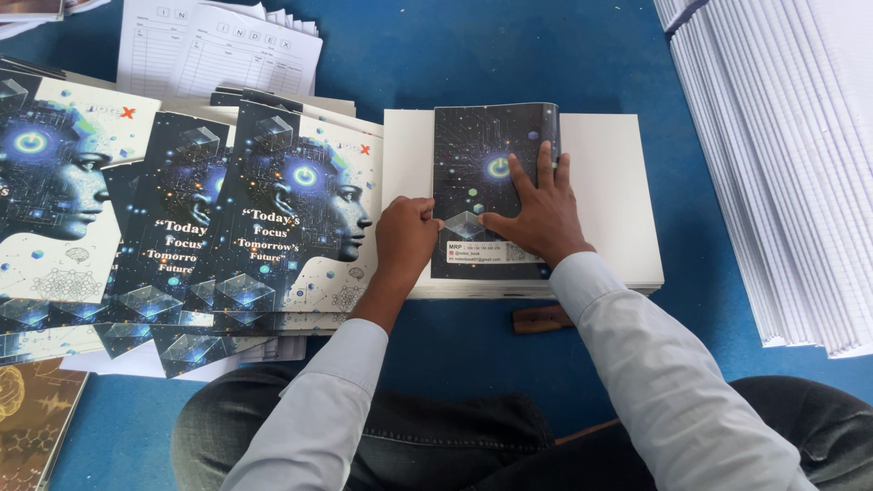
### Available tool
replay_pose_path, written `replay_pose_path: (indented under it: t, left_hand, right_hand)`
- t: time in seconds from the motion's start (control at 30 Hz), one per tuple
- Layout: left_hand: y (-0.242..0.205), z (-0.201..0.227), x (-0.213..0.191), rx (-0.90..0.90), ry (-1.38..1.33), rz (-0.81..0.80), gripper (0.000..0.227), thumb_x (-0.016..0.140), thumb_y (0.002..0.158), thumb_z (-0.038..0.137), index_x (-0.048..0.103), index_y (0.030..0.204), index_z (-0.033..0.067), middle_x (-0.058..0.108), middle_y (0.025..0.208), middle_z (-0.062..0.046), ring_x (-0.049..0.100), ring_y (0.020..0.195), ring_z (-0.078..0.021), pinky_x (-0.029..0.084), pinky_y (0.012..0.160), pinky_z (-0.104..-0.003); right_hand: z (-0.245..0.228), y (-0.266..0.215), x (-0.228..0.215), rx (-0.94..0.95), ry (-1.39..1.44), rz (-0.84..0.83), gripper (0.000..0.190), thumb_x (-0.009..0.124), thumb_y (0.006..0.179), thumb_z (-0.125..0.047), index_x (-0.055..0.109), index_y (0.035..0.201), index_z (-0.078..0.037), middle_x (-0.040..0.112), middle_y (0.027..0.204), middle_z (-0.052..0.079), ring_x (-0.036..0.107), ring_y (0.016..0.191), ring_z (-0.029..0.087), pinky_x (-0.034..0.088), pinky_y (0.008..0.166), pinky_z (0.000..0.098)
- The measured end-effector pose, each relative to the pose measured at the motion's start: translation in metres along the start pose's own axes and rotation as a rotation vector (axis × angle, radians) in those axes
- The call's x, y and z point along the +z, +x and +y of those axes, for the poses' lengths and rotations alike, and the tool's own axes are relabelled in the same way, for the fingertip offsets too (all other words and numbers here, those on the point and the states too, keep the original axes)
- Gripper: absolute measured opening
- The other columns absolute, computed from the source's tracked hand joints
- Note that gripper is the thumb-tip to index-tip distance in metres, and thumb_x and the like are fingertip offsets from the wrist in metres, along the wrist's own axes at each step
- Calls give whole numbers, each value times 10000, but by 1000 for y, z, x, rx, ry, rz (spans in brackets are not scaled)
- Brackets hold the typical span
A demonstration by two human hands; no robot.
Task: The person inserts a printed cover sheet into a stack of blank pages, folds it over, and presses it flat. This process is repeated multiple times with identical materials.
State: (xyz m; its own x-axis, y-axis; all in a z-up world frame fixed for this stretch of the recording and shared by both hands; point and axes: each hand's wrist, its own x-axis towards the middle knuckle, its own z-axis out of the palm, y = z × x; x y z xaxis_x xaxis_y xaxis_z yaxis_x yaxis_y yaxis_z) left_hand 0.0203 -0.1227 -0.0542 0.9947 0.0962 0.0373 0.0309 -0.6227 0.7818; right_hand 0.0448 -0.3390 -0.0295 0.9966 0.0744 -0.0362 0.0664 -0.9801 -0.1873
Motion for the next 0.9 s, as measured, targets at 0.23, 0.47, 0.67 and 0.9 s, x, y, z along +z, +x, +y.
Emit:
replay_pose_path:
  t: [0.23,0.47,0.67,0.9]
  left_hand:
    - [-6,10,0,3,140,-9,297,783,827,119,738,1114,59,675,1043,-137,700,915,-304,561,833,-414]
    - [-4,28,-5,29,235,-96,455,730,825,64,693,1274,133,587,1107,-165,647,1009,-328,545,856,-432]
    - [10,44,1,219,555,-194,214,762,776,78,761,989,79,562,1261,-119,555,1190,-304,548,886,-436]
    - [24,65,4,270,642,-453,290,814,779,196,748,1017,43,566,1292,-146,540,1228,-311,499,1009,-438]
  right_hand:
    - [-4,-2,-2,4,-28,-41,1037,666,732,-727,342,1583,-233,91,1674,265,-25,1510,538,186,1142,707]
    - [3,-7,11,-46,-117,-3,1023,493,816,-843,306,1595,-206,111,1662,268,-28,1508,528,-2,1165,701]
    - [12,-14,29,-82,-26,133,1025,449,844,-859,335,1597,-173,135,1676,272,-30,1530,511,0,1192,683]
    - [13,-13,25,-80,74,107,980,484,853,-821,384,1577,-168,136,1669,270,-33,1530,513,-7,1189,683]
